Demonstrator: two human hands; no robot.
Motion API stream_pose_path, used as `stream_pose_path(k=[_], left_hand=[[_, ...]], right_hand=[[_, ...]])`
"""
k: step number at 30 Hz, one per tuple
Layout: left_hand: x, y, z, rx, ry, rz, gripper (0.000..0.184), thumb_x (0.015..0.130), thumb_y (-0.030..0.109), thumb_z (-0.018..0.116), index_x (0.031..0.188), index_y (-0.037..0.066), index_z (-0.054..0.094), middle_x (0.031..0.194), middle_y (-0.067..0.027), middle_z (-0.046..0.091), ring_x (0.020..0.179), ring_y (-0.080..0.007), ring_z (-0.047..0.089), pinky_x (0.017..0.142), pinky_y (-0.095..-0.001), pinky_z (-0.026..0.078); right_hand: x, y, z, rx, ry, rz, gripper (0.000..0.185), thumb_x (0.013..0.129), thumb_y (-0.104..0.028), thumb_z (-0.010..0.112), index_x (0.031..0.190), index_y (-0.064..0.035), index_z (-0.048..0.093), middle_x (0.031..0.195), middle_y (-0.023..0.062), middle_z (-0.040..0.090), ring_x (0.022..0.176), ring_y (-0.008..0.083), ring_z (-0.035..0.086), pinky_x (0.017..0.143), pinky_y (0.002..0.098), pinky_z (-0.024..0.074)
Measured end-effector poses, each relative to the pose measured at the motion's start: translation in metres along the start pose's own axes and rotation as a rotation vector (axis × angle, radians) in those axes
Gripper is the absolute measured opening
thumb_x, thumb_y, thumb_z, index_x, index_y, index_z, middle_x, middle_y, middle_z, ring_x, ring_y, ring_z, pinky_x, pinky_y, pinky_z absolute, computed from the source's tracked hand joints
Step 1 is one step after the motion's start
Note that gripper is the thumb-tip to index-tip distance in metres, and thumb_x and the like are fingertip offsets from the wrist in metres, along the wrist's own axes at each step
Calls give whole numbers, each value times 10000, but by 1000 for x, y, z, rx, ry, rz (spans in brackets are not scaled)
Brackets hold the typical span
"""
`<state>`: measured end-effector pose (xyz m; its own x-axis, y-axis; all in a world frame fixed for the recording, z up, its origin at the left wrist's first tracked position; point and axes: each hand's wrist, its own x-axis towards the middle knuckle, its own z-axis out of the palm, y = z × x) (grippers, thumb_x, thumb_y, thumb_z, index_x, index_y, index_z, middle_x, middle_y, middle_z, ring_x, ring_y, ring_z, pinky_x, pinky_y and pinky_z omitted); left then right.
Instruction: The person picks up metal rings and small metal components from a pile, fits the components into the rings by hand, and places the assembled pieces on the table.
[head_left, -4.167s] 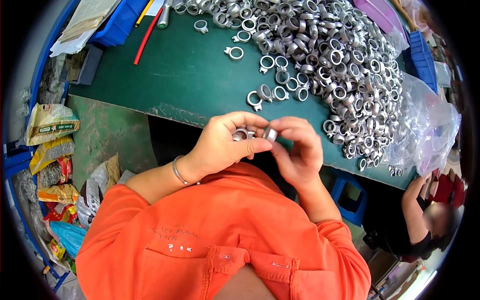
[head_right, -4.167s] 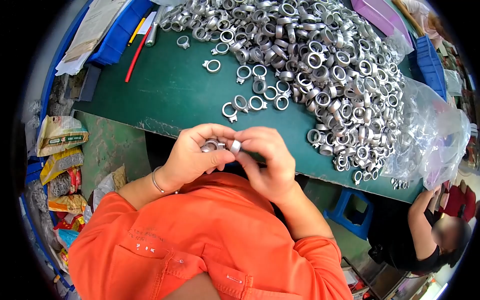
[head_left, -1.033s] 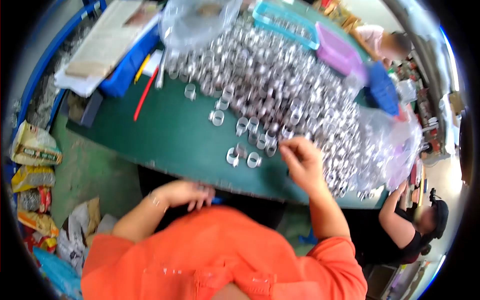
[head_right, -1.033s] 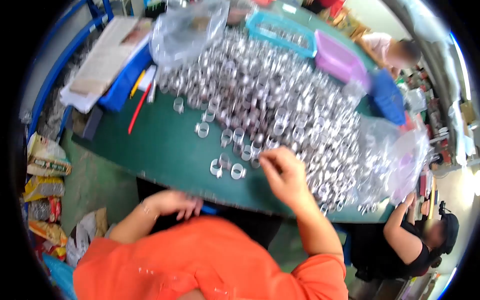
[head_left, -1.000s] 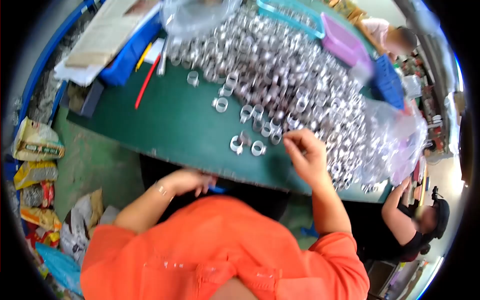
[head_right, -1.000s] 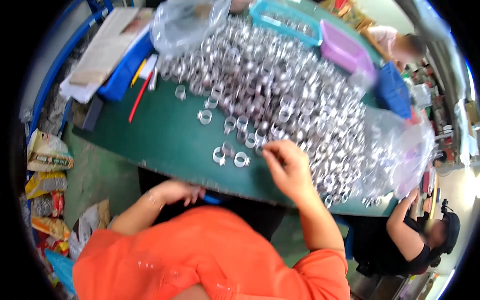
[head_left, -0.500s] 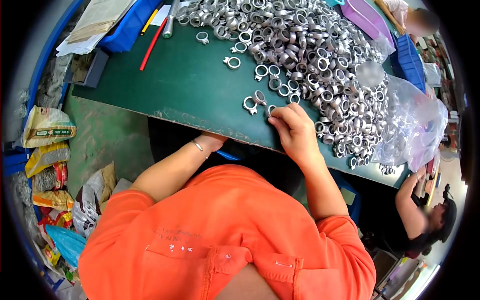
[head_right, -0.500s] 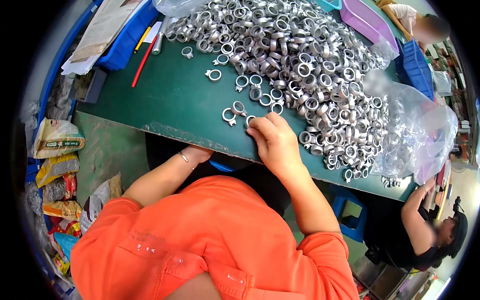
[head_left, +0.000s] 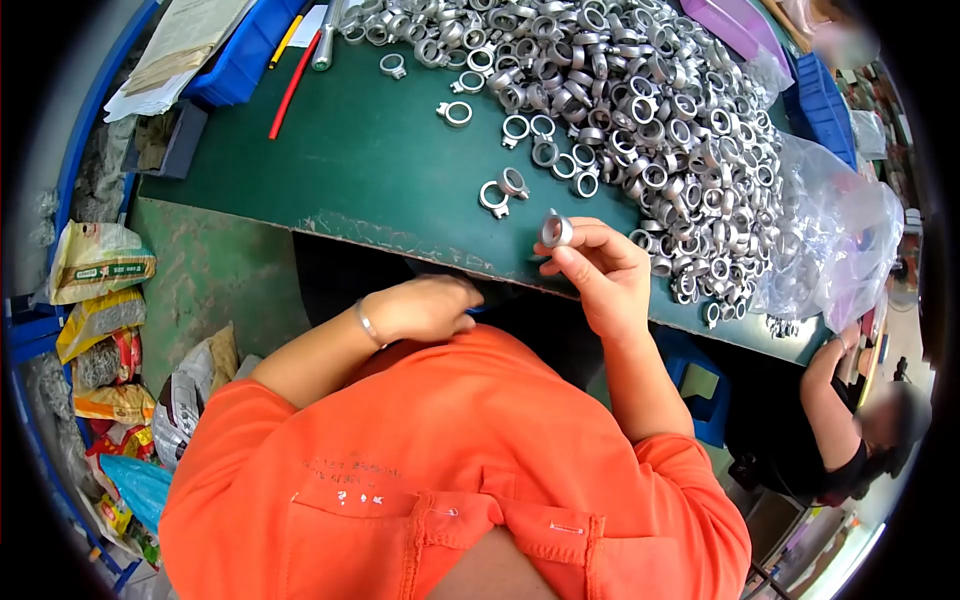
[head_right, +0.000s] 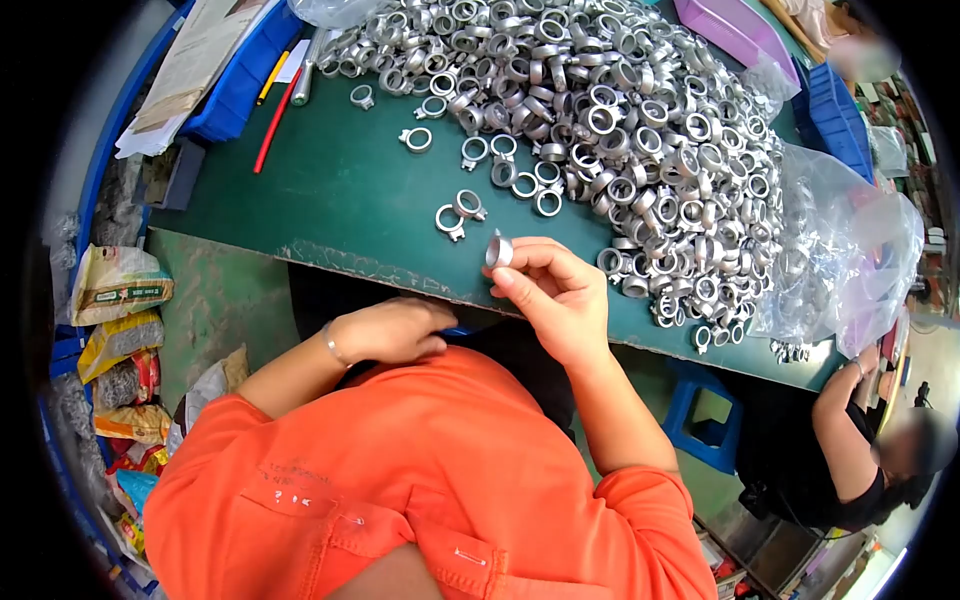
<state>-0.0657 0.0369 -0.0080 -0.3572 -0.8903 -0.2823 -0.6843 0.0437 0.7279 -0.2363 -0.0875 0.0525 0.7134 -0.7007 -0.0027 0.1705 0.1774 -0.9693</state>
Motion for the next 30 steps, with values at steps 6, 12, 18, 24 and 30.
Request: stream_pose_path(k=[6, 12, 18, 24, 30], left_hand=[[-16, 55, -47, -991, 370, -54, 98, 789, 22, 641, 862, -5, 581, 785, -8, 567, 706, -59, 561, 628, -183, 459], [-3, 48, -39, -951, 568, 85, 86, 762, -61, 631, 834, -44, 587, 904, -55, 529, 786, -91, 540, 684, -197, 472], [-3, 47, -38, -849, 606, 150, 87, 760, -74, 623, 834, -41, 593, 891, -61, 527, 781, -96, 542, 675, -203, 478], [-1, 49, -36, -924, 617, 228, 131, 762, -69, 624, 881, -39, 580, 876, -70, 543, 767, -108, 561, 677, -208, 493], [-3, 49, -39, -1287, 630, 130, 193, 804, -8, 613, 978, -42, 537, 842, -69, 598, 739, -110, 600, 666, -208, 505]], right_hand=[[-1, -1, 8, -622, -76, -483, 171, 679, 67, 676, 829, 2, 625, 939, 121, 593, 787, 204, 606, 660, 261, 502], [-1, -3, 16, -774, -94, -636, 210, 670, 125, 617, 833, -2, 583, 926, 143, 585, 788, 252, 599, 659, 288, 507], [-8, 2, 14, -103, -2, 39, 146, 855, 45, 480, 969, 23, 569, 955, 87, 561, 836, 113, 574, 695, 238, 495], [-9, 4, 13, -158, -134, 16, 133, 876, -30, 519, 979, 30, 577, 905, 71, 566, 770, 112, 579, 678, 218, 485], [-6, 7, 9, -395, -14, -271, 147, 769, 36, 627, 910, 22, 585, 916, 96, 576, 754, 153, 602, 636, 234, 494]])
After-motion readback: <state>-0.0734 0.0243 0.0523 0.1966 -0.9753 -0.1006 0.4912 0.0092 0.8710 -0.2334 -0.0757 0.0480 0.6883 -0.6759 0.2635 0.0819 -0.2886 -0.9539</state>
